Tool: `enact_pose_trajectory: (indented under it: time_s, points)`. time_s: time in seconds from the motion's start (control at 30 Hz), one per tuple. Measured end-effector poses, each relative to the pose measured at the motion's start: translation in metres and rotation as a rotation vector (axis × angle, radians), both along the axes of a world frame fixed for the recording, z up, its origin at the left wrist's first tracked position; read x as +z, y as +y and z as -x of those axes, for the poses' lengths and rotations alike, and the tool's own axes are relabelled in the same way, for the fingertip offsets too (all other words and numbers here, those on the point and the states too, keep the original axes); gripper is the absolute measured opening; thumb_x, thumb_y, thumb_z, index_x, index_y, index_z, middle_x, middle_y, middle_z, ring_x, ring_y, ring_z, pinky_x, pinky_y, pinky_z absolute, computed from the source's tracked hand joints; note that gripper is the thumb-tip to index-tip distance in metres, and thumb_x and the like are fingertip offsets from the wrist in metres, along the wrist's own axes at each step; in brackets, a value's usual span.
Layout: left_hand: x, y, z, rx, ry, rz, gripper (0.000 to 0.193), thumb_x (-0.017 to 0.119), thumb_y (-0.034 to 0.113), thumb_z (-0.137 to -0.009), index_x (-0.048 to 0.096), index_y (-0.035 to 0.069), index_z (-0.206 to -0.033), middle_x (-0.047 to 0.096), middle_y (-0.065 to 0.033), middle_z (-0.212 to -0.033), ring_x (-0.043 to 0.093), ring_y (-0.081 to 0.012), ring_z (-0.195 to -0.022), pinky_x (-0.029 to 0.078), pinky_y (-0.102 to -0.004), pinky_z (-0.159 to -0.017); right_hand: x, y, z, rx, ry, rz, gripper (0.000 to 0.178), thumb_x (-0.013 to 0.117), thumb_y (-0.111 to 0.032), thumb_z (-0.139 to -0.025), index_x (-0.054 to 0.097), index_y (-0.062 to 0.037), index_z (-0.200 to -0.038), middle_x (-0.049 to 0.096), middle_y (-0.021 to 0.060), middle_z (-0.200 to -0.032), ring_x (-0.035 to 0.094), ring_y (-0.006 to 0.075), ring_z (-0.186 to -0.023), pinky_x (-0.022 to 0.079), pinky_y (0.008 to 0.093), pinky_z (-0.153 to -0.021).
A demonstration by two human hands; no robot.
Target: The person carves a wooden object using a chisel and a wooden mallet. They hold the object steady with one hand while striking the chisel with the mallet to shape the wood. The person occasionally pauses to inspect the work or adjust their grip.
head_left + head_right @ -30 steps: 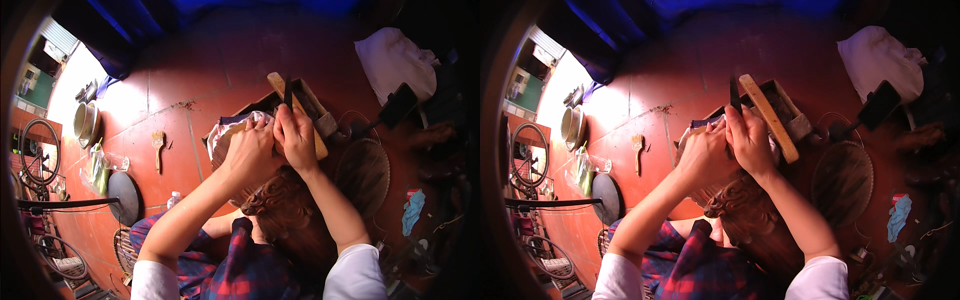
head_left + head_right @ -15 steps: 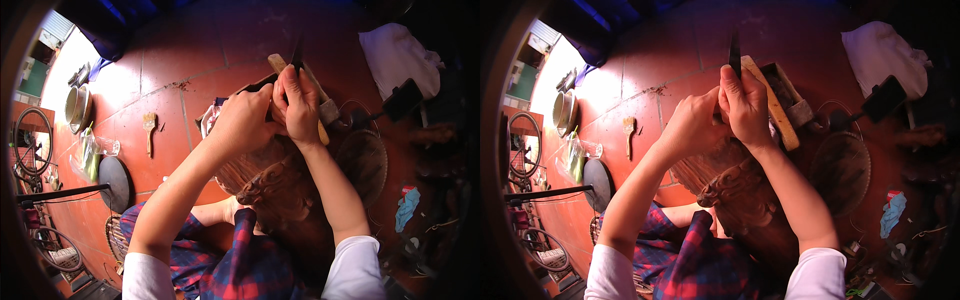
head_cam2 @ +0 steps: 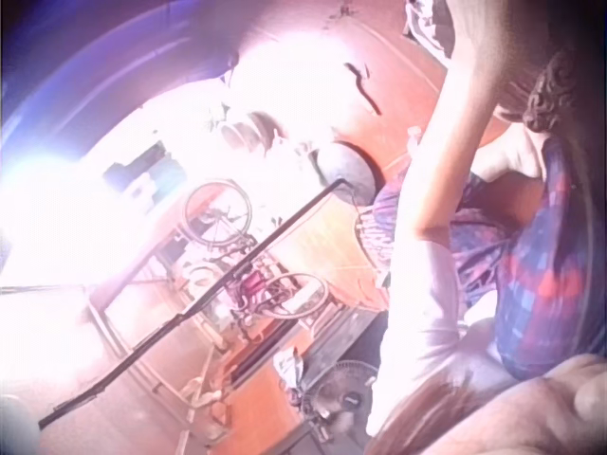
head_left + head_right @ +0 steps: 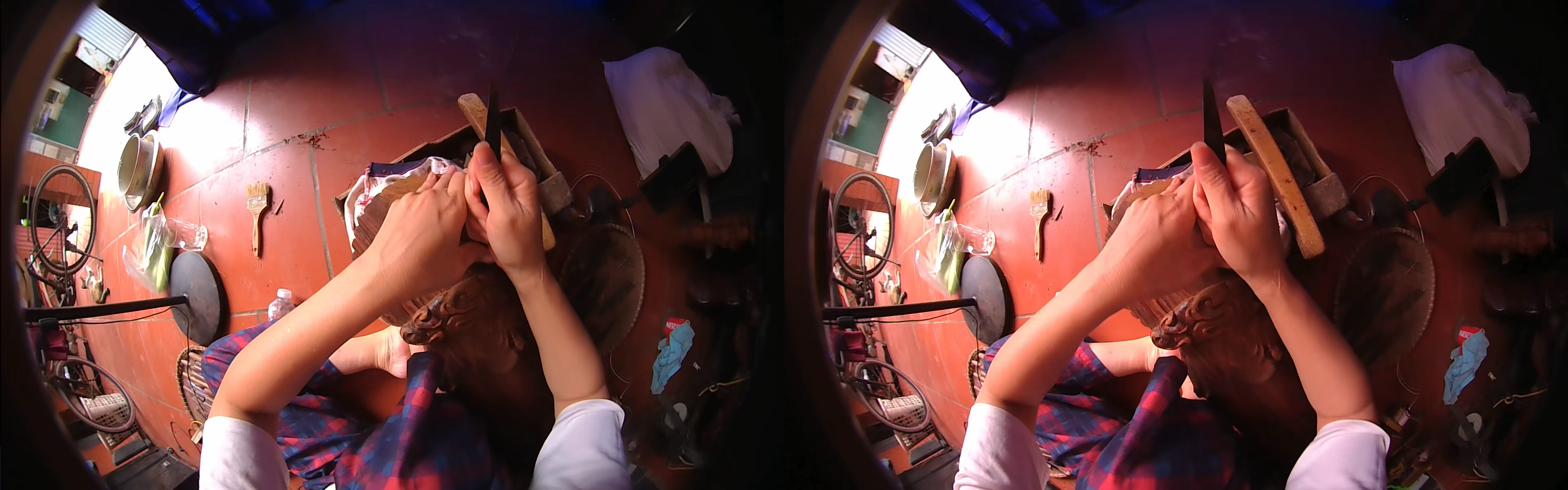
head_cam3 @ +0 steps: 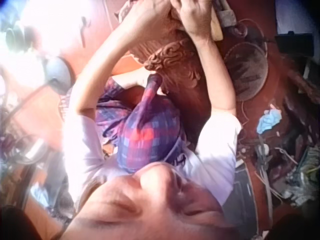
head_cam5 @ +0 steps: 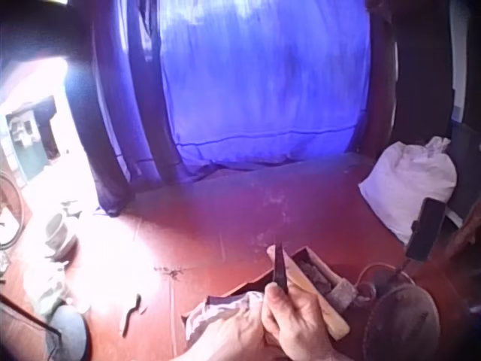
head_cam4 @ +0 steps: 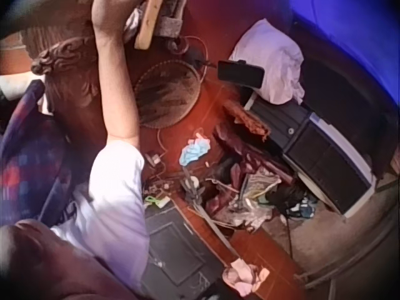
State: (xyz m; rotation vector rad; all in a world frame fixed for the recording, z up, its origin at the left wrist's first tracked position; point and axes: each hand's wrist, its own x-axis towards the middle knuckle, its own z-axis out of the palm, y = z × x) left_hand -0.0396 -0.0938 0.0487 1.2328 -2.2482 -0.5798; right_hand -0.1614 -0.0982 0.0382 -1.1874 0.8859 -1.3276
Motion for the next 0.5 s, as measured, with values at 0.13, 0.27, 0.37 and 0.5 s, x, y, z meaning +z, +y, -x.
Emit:
enact_pose_trajectory:
  time_s: [0.13,0.27,0.37,0.5]
  points:
    - [0.012,-0.02,-0.006,0.014,-0.088,-0.146,0.056,0.081,0.029,-0.06,0.049,-0.002,-0.094,0.063,-0.0168,-0.074,0.062,-0.0372,-0.075,0.049,-0.0433,-0.067,0.002,-0.024,-0.004,-0.011,-0.093,0.017,0.034,0.049,-0.026,-0.098,0.046,-0.0091,-0.068,0.039,-0.0065,-0.052,0.032,0.0008,-0.043,0.025,0.0184,-0.039]
    - [0.014,-0.013,-0.001,0.042,-0.055,-0.167,0.051,0.079,0.025,-0.063,0.046,-0.001,-0.092,0.062,-0.0195,-0.076,0.061,-0.0399,-0.074,0.049,-0.046,-0.065,0.003,-0.019,0.002,-0.062,-0.026,0.185,0.035,0.047,-0.026,-0.099,0.045,-0.0102,-0.067,0.037,-0.007,-0.051,0.032,0.0011,-0.044,0.024,0.0192,-0.041]
    - [-0.005,-0.006,-0.004,0.014,-0.064,-0.045,0.052,0.078,0.027,-0.062,0.047,0.0,-0.092,0.062,-0.02,-0.075,0.061,-0.0403,-0.073,0.049,-0.0464,-0.064,-0.007,-0.01,-0.004,-0.073,0.037,0.067,0.036,0.047,-0.026,-0.099,0.045,-0.0106,-0.067,0.036,-0.0074,-0.051,0.031,0.0012,-0.044,0.022,0.0203,-0.041]
    - [0.001,-0.027,-0.011,-0.01,0.06,-0.11,0.046,0.075,0.025,-0.067,0.046,0.001,-0.093,0.062,-0.0197,-0.074,0.061,-0.0402,-0.072,0.048,-0.0459,-0.063,0.006,-0.03,-0.012,-0.108,-0.026,0.139,0.037,0.044,-0.03,-0.099,0.043,-0.01,-0.067,0.035,-0.0064,-0.051,0.029,0.0015,-0.043,0.022,0.0202,-0.041]
